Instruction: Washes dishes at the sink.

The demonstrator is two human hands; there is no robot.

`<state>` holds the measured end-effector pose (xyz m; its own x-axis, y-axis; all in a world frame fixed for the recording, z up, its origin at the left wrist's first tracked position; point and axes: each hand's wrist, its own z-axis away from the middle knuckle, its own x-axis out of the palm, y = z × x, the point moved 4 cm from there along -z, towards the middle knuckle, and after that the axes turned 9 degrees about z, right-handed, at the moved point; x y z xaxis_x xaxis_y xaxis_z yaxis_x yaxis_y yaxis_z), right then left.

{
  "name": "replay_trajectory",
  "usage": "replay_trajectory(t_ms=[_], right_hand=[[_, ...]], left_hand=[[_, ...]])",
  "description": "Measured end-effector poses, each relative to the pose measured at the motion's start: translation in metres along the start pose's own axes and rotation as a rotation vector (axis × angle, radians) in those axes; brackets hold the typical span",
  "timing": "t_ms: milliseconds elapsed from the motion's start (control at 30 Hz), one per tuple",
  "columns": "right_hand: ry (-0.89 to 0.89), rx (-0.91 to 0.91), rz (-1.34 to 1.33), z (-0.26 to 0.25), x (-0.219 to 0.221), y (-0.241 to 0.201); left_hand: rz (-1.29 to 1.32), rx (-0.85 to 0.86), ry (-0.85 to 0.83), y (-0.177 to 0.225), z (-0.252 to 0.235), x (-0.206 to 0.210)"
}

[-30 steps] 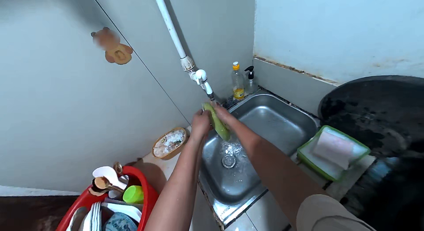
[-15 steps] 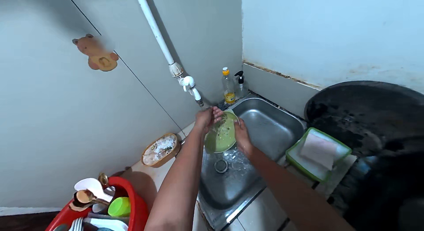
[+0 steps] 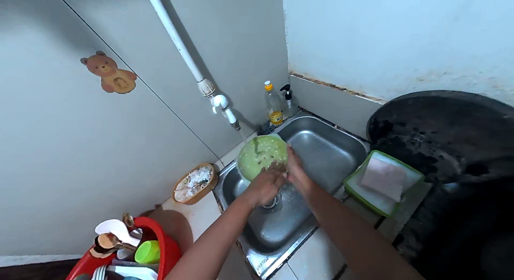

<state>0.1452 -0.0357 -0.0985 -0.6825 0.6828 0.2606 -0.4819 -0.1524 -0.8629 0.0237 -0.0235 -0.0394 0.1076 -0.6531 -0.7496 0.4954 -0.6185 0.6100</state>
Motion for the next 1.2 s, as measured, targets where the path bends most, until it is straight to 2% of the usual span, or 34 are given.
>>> replay_trajectory(t_ms=[100, 167, 267, 333, 367, 467, 533, 600, 667, 733, 800, 900, 967, 1067, 1200], right_hand=[[0.055, -0.065, -0.03, -0.007, -0.024, -0.002], [-0.014, -0.029, -0.014, 0.005, -0.027, 0.003], [-0.097, 0.099, -0.046, 0.008, -0.012, 0.023], [-0.104, 0.086, 0.137, 0.004, -0.001, 0.023], [-0.082, 0.014, 0.345, 0.0, 0.002, 0.017], [-0.123, -0.258, 1.047, -0.002, 0.03, -0.012], [-0.274, -0.407, 1.216, 0.012, 0.058, -0.035], [-0.429, -0.473, 1.2, 0.029, 0.083, -0.058], [-0.536, -0.425, 1.154, 0.038, 0.097, -0.079], [-0.436, -0.429, 1.149, 0.048, 0.098, -0.109], [-0.346, -0.593, 1.116, 0.061, 0.097, -0.148], [-0.5, -0.978, 1.006, 0.071, 0.106, -0.197], [-0.621, -1.135, 1.081, 0.076, 0.118, -0.215], [-0.673, -1.263, 1.302, 0.074, 0.135, -0.224], [-0.571, -1.308, 1.422, 0.074, 0.15, -0.226]], left_hand=[[-0.258, -0.06, -0.076, -0.024, 0.032, -0.011], [-0.479, -0.085, -0.055, -0.053, 0.04, -0.02], [-0.602, 0.066, 0.015, -0.063, 0.046, -0.027], [-0.623, 0.044, -0.024, -0.05, 0.047, -0.029], [-0.623, -0.007, -0.057, -0.048, 0.046, -0.029], [-0.498, -0.229, -0.049, -0.054, 0.036, -0.037], [-0.408, -0.292, 0.053, -0.059, 0.022, -0.049], [-0.321, -0.325, 0.161, -0.058, 0.009, -0.065], [-0.202, -0.3, 0.297, -0.056, -0.002, -0.08], [-0.049, -0.256, 0.396, -0.05, -0.011, -0.095], [0.113, -0.249, 0.462, -0.045, -0.02, -0.108], [0.302, -0.253, 0.483, -0.038, -0.031, -0.12], [0.373, -0.216, 0.458, -0.035, -0.035, -0.126], [0.391, -0.182, 0.413, -0.03, -0.025, -0.133], [0.428, -0.17, 0.349, -0.032, 0.009, -0.138]])
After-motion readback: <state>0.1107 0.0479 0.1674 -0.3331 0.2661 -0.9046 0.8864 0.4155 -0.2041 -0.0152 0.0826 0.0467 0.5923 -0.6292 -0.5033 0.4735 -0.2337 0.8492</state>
